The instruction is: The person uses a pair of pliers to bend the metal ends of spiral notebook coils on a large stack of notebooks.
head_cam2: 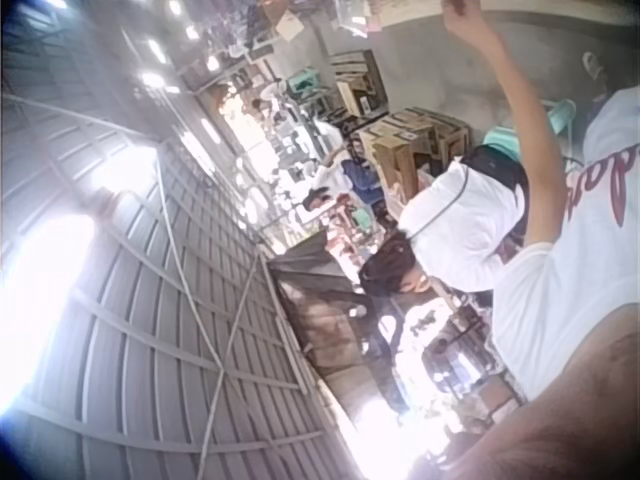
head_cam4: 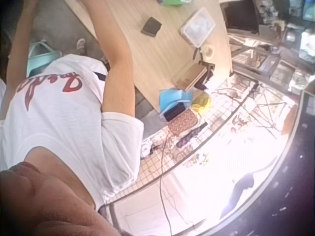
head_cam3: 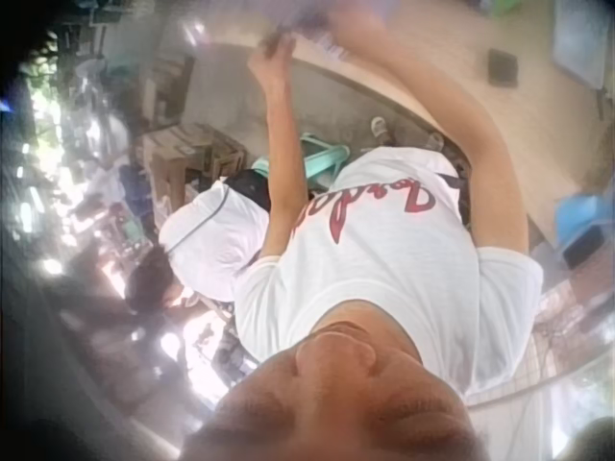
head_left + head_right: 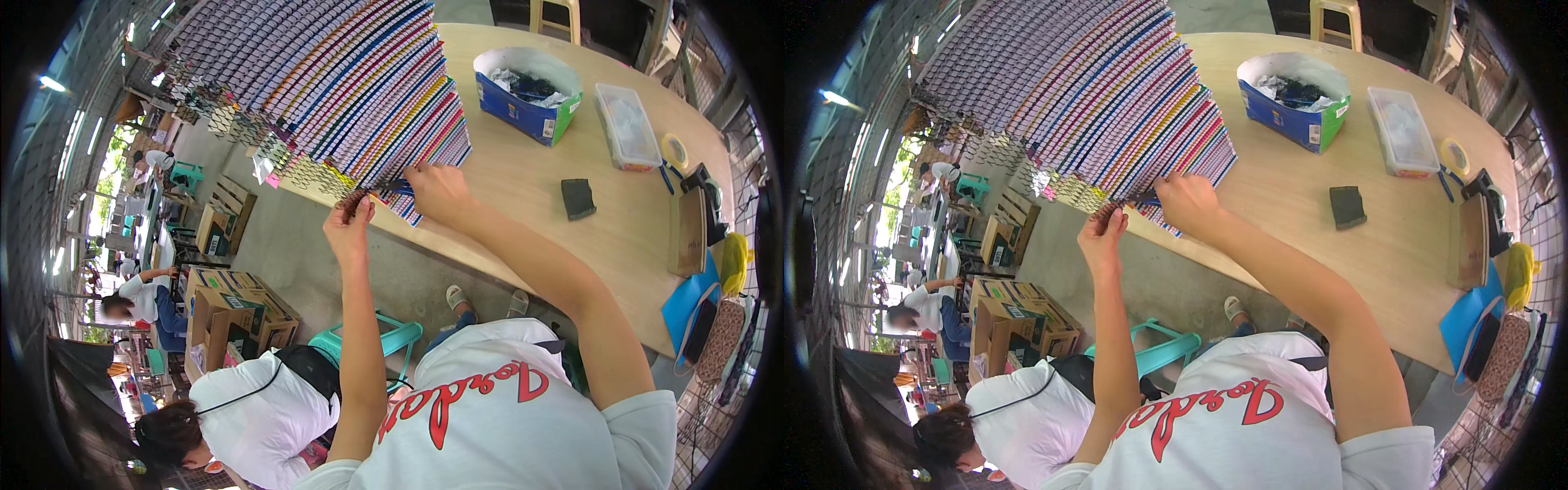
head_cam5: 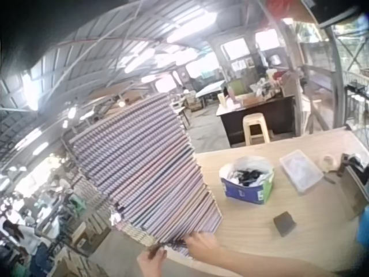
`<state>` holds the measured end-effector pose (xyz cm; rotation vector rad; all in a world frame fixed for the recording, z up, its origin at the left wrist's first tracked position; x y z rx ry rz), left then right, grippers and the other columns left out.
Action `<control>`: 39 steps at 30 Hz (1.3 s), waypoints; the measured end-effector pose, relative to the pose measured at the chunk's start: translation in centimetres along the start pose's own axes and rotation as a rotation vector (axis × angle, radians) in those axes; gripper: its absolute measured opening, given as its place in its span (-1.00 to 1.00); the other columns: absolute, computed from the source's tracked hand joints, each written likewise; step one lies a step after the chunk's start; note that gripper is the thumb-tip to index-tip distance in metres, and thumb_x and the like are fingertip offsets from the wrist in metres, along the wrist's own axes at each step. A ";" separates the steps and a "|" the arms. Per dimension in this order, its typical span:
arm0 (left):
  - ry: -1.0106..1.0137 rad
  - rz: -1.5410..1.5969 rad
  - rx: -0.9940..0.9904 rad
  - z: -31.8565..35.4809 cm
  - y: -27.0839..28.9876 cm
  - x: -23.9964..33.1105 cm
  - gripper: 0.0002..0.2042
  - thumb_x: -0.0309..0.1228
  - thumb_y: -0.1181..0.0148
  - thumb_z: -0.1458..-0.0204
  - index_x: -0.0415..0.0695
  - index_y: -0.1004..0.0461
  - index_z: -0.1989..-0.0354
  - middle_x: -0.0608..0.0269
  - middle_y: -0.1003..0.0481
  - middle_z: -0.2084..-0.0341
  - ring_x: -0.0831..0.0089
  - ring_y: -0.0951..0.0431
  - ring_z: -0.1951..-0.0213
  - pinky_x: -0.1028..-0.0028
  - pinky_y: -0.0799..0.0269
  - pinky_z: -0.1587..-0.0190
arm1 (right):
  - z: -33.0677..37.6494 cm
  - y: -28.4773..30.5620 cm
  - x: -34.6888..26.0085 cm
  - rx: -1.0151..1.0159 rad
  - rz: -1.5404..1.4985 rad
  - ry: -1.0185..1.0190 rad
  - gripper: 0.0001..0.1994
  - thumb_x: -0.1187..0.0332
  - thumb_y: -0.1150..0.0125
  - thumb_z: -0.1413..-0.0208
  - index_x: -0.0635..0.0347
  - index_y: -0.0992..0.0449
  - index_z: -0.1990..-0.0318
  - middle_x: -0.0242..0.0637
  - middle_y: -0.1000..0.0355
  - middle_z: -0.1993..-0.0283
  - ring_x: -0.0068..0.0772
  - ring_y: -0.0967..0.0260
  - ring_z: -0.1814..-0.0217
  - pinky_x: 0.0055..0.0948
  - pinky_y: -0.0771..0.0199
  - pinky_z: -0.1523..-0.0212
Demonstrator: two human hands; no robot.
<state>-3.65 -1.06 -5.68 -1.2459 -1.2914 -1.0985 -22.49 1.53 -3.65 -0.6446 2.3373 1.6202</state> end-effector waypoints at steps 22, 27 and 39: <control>-0.065 0.020 -0.028 0.2 -0.2 0.8 -0.87 -0.59 -0.22 -0.09 -0.38 -0.47 0.22 0.17 -0.55 0.33 0.51 -0.57 0.34 0.50 -0.59 0.22 | -0.8 0.7 -1.8 0.089 0.143 0.004 -0.79 0.36 -0.19 0.08 0.25 -0.49 0.27 -0.09 -0.47 0.34 -0.04 -0.52 0.31 -0.07 -0.51 0.39; -0.078 0.022 -0.018 -0.1 -0.1 1.0 -0.85 -0.59 -0.22 -0.10 -0.39 -0.47 0.19 0.16 -0.55 0.32 0.50 -0.56 0.34 0.50 -0.58 0.20 | -1.5 0.3 -1.3 -0.058 0.011 0.018 -0.83 0.42 -0.12 0.09 0.27 -0.50 0.31 -0.07 -0.49 0.42 -0.02 -0.54 0.42 -0.12 -0.54 0.43; -0.084 -0.103 -0.055 0.3 0.8 1.5 -0.81 -0.61 -0.18 -0.10 -0.38 -0.46 0.11 0.17 -0.54 0.28 0.49 -0.56 0.29 0.47 -0.59 0.14 | -0.9 2.0 -2.8 0.079 0.160 0.011 -0.77 0.37 -0.15 0.08 0.22 -0.49 0.23 -0.17 -0.45 0.23 -0.11 -0.44 0.14 -0.05 -0.45 0.26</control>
Point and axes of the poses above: each hand's wrist, its own z-axis away from the middle knuckle, its own y-axis out of the back of the hand, x = y × z, the point moved 9 cm from there along -z, towards the middle knuckle
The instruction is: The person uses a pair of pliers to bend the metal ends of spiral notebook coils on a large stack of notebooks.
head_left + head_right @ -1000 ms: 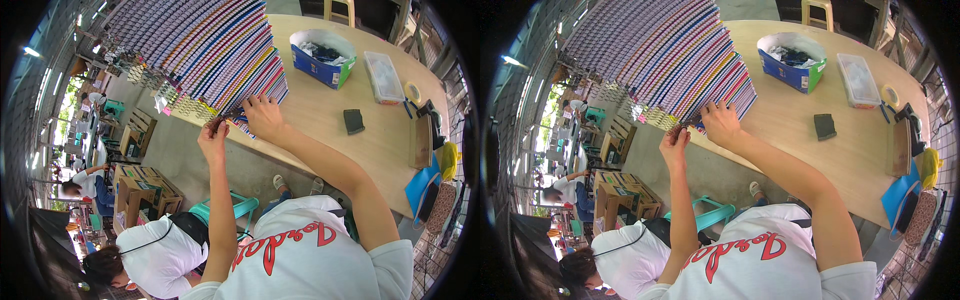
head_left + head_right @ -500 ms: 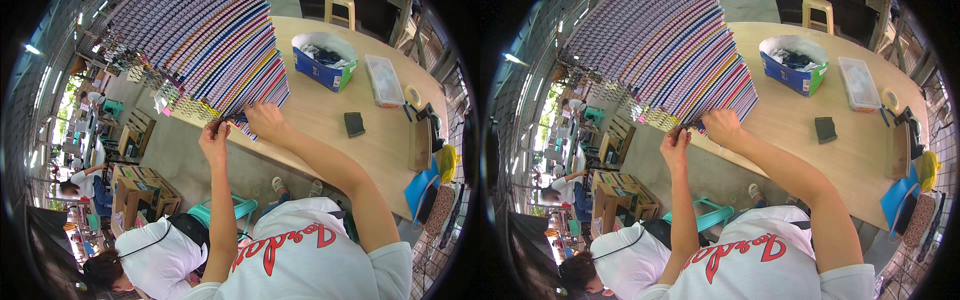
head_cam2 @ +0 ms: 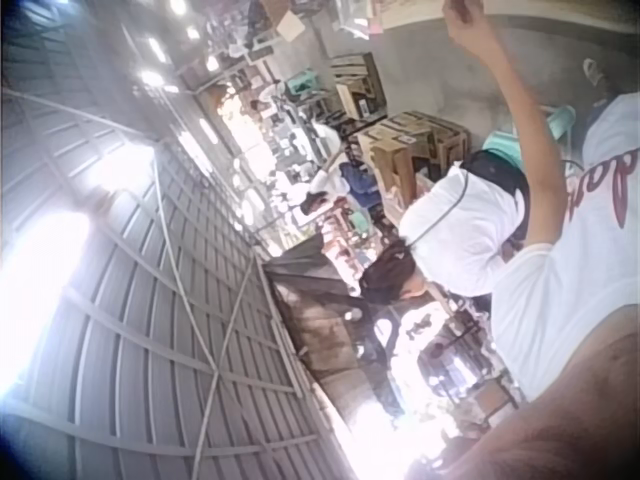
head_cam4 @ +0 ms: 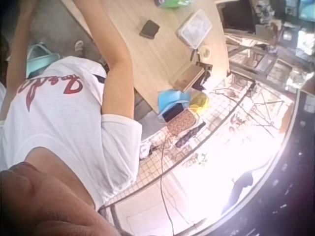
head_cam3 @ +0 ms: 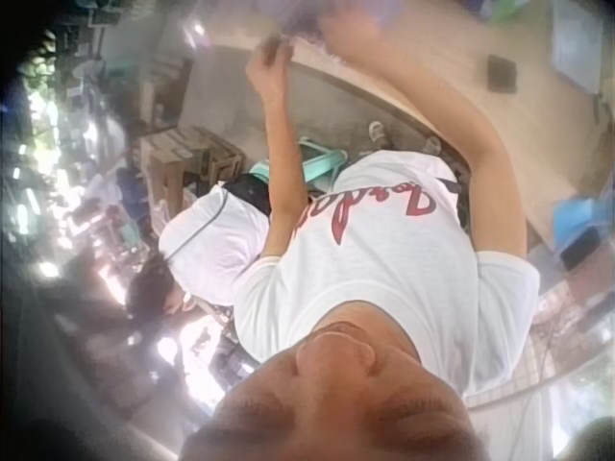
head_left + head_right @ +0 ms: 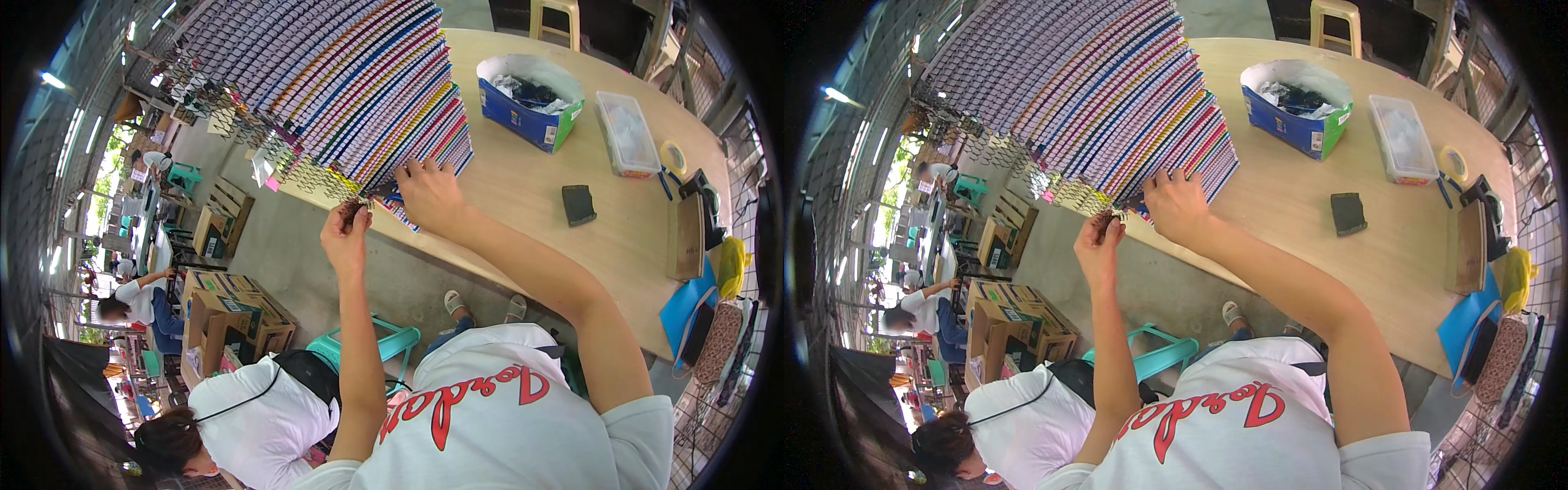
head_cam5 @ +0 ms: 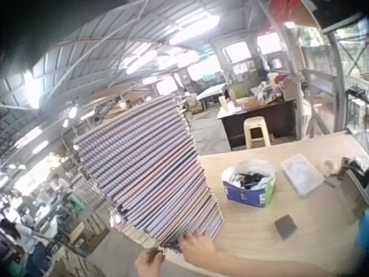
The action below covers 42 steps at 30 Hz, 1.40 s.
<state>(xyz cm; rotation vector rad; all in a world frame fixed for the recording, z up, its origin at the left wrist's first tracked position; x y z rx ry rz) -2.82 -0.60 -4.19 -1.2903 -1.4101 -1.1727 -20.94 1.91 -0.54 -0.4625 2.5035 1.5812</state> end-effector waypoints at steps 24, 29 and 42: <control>-0.129 -0.143 0.033 0.2 0.2 1.6 -0.78 -0.58 -0.10 -0.17 -0.40 -0.44 0.03 0.16 -0.54 0.30 0.52 -0.58 0.33 0.51 -0.62 0.22 | -0.4 1.6 -1.7 0.054 -0.038 0.051 -0.76 0.34 -0.28 0.13 0.24 -0.52 0.27 -0.19 -0.47 0.27 -0.17 -0.47 0.20 -0.07 -0.45 0.27; -0.131 -0.147 0.036 0.3 0.0 1.9 -0.79 -0.58 -0.10 -0.17 -0.40 -0.44 0.04 0.17 -0.54 0.32 0.53 -0.58 0.33 0.51 -0.62 0.24 | -0.7 0.6 -1.8 0.042 0.041 0.063 -0.79 0.33 -0.25 0.09 0.22 -0.53 0.29 -0.22 -0.48 0.30 -0.17 -0.50 0.24 -0.10 -0.45 0.31; -0.161 -0.172 0.067 0.1 -0.2 2.8 -0.81 -0.55 -0.13 -0.16 -0.40 -0.46 0.10 0.18 -0.55 0.35 0.53 -0.59 0.37 0.53 -0.56 0.24 | -1.5 -0.8 -1.1 -0.124 -0.182 0.073 -0.83 0.41 -0.09 0.07 0.27 -0.53 0.34 -0.04 -0.51 0.40 0.01 -0.54 0.42 -0.09 -0.55 0.44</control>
Point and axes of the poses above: each hand's wrist, its own z-axis away from the middle knuckle, its own y-axis out of the back of the hand, x = y × z, the point moved 9 cm from there along -z, towards the middle knuckle
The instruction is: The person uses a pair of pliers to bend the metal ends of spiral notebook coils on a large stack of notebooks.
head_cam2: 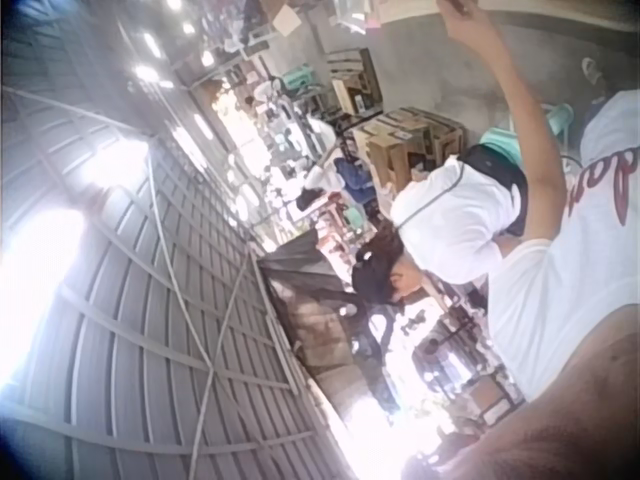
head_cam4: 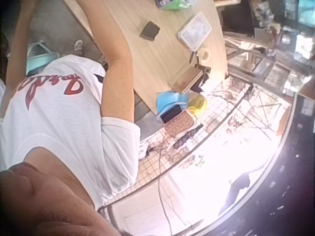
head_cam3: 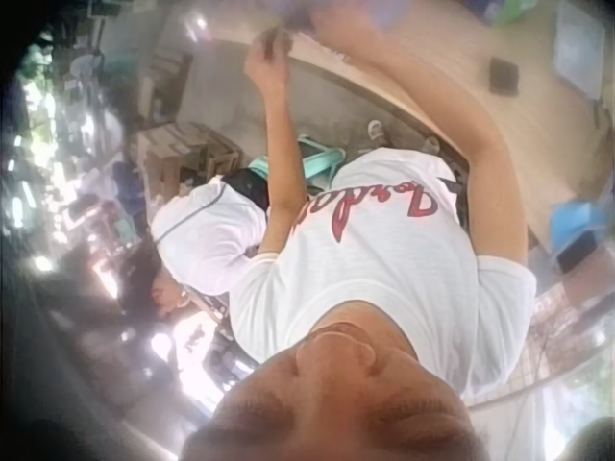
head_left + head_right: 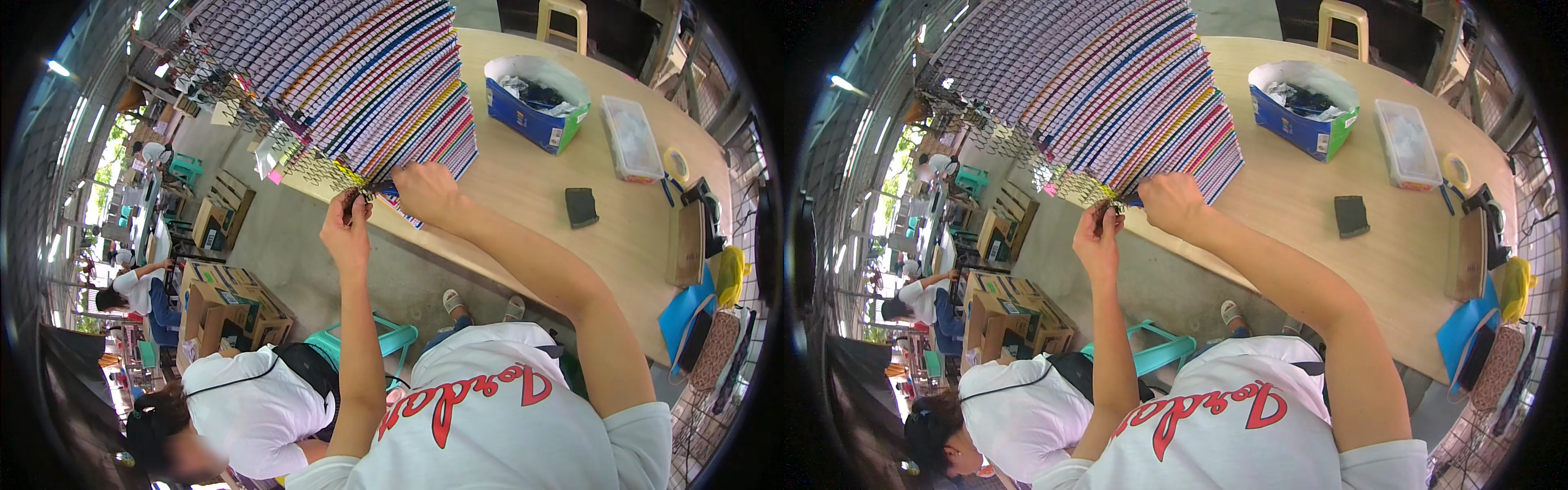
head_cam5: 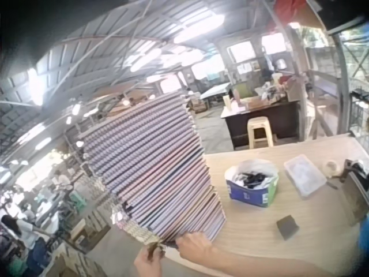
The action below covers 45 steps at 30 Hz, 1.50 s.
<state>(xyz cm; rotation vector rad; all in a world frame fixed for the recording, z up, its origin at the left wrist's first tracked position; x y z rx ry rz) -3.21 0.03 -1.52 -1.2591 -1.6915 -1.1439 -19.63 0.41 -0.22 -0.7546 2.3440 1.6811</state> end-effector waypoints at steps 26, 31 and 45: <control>0.123 0.224 0.045 3.4 0.4 -2.2 -0.81 -0.59 -0.14 -0.14 -0.40 -0.44 0.11 0.14 -0.55 0.33 0.45 -0.59 0.37 0.53 -0.56 0.24 | 4.4 5.6 4.6 0.118 -0.220 -0.086 -0.73 0.20 -0.29 0.02 0.24 -0.50 0.35 -0.09 -0.49 0.43 -0.11 -0.50 0.42 -0.18 -0.50 0.39; 0.469 0.497 -0.346 6.0 -15.2 0.1 -0.82 -0.54 -0.17 -0.13 -0.36 -0.44 0.13 0.14 -0.50 0.22 0.44 -0.55 0.27 0.48 -0.60 0.17 | 18.8 3.1 17.5 0.327 -1.601 -0.892 -0.69 0.22 -0.26 -0.10 0.29 -0.44 0.18 -0.33 -0.39 0.44 -0.30 -0.46 0.34 -0.25 -0.49 0.28; 0.117 0.303 -0.626 5.1 -27.5 4.0 -0.48 -0.33 -0.34 -0.04 -0.23 -0.35 -0.17 0.07 -0.45 -0.06 0.37 -0.47 -0.06 0.43 -0.43 -0.06 | 19.9 11.0 15.7 0.283 -1.061 -0.657 -0.65 0.36 -0.37 0.03 0.24 -0.41 0.11 -0.31 -0.43 0.39 -0.41 -0.44 0.32 -0.41 -0.42 0.21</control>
Point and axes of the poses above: each hand's wrist, its own z-axis away from the middle knuckle, its own y-axis out of the back of the hand, x = y × z, the point moved 9 cm from there along -z, towards the middle knuckle
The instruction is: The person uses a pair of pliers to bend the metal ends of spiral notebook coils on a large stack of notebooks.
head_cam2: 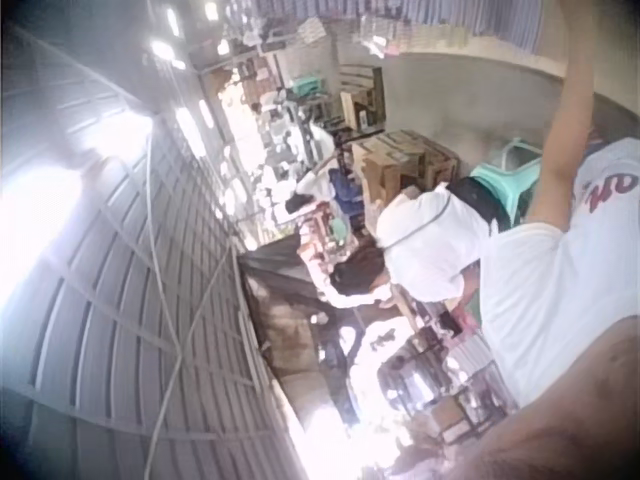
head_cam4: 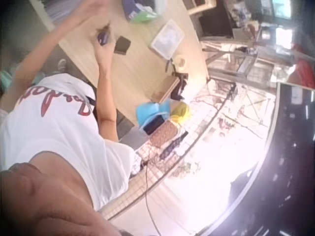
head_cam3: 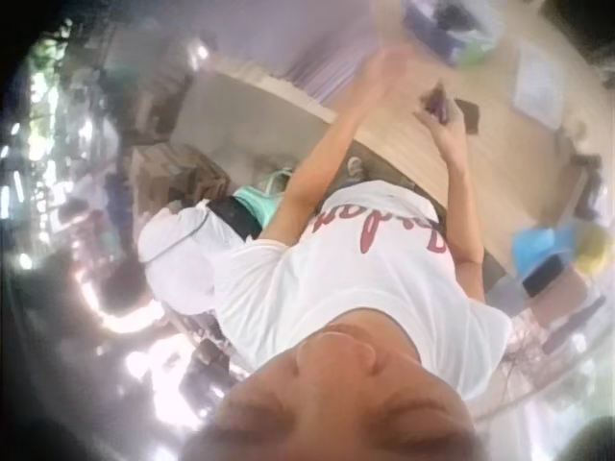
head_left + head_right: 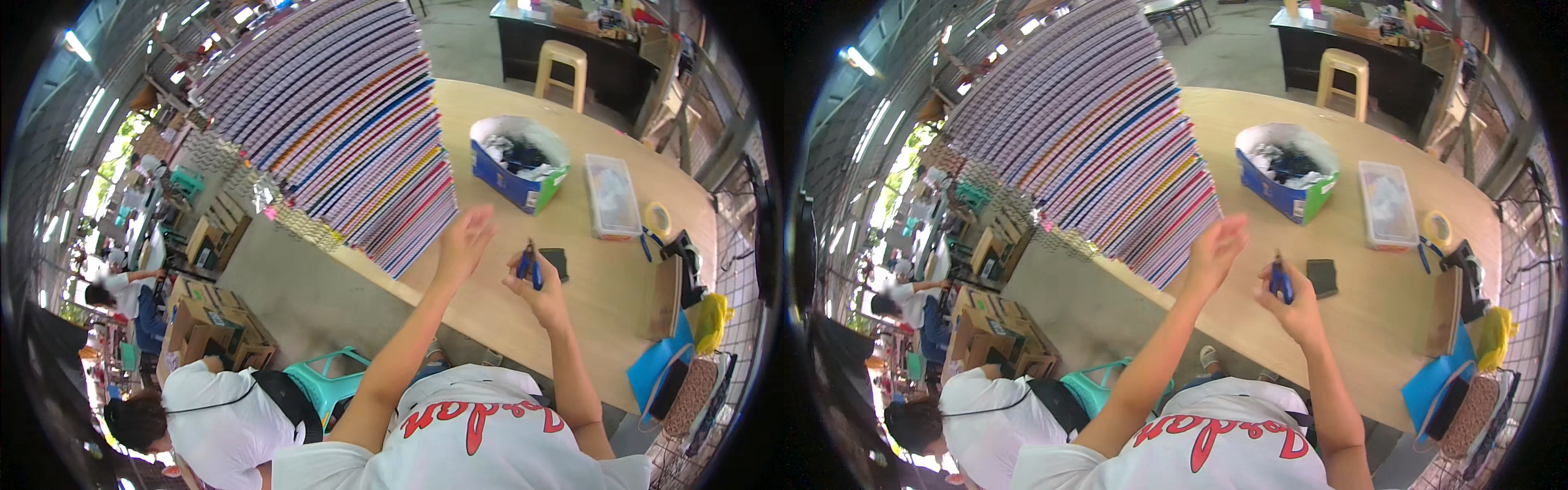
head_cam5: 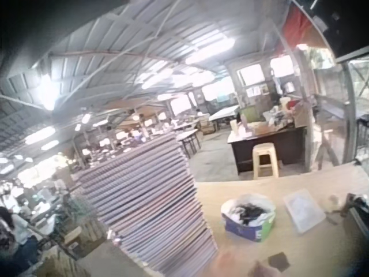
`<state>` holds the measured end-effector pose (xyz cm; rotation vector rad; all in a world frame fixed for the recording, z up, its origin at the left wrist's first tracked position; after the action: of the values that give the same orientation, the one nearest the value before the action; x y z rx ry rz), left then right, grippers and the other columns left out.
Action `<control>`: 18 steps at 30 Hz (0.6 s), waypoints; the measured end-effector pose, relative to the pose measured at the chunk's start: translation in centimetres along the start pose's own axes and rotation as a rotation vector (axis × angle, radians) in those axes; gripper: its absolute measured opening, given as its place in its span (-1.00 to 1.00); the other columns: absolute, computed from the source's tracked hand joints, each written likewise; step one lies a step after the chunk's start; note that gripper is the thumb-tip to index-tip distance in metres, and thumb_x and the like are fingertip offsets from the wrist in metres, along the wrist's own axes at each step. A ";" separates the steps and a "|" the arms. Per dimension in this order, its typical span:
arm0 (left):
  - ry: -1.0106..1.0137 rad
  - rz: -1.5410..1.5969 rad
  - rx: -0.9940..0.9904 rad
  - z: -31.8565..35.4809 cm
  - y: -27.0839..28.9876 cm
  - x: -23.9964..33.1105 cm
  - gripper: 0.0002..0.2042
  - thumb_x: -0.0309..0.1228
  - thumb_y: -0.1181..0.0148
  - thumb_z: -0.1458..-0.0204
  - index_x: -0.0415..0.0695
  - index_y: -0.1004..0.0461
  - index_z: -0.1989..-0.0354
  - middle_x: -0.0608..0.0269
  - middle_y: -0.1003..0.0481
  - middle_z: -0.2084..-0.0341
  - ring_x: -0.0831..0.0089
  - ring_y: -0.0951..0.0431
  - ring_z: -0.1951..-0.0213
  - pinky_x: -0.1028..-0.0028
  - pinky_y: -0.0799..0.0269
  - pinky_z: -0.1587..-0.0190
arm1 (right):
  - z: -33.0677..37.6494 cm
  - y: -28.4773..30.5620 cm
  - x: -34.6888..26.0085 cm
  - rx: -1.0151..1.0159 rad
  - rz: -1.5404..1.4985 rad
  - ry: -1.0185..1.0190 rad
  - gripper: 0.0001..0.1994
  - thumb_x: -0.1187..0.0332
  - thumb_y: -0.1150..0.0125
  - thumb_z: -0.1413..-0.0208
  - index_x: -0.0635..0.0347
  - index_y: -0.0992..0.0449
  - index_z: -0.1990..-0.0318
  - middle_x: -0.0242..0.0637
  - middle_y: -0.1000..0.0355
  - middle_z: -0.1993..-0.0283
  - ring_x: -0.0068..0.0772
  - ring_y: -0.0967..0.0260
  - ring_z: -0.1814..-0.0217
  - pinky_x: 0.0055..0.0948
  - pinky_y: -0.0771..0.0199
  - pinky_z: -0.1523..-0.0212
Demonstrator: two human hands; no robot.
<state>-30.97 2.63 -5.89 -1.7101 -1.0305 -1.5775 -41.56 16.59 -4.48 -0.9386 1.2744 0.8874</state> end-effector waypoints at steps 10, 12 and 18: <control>-0.119 -0.199 0.863 15.2 23.0 3.4 -0.53 -0.52 -0.27 -0.05 -0.23 -0.28 -0.14 0.15 -0.32 -0.08 0.47 -0.44 0.07 0.56 -0.45 0.15 | -4.0 -18.8 -4.3 -0.283 0.940 0.605 -0.59 0.21 -0.41 0.15 0.17 -0.45 0.15 -0.16 -0.46 0.29 -0.07 -0.46 0.20 -0.14 -0.44 0.22; -0.146 -0.230 0.805 14.5 23.4 4.9 -0.55 -0.53 -0.27 -0.06 -0.27 -0.30 -0.13 0.14 -0.36 -0.06 0.49 -0.46 0.10 0.57 -0.47 0.17 | -4.6 -20.6 -4.3 -0.249 0.975 0.646 -0.57 0.19 -0.40 0.17 0.18 -0.45 0.15 -0.16 -0.46 0.24 -0.10 -0.45 0.13 -0.09 -0.43 0.17; -0.178 -0.231 0.732 12.9 24.6 6.3 -0.68 -0.54 -0.27 -0.05 -0.32 -0.43 0.02 0.14 -0.50 0.12 0.50 -0.55 0.22 0.58 -0.50 0.17 | -5.0 -23.2 -4.4 -0.140 1.110 0.711 -0.55 0.20 -0.43 0.22 0.14 -0.48 0.14 -0.18 -0.45 0.19 -0.15 -0.42 0.09 -0.01 -0.36 0.13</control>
<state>-3.29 1.37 0.69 -1.2548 -1.6856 -0.9777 -22.32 3.27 1.35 -0.6087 2.4689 1.5655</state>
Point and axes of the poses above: each hand's wrist, its own z-axis away from the middle knuckle, its own y-axis out of the back of the hand, x = y × z, the point moved 9 cm from there along -z, towards the middle knuckle
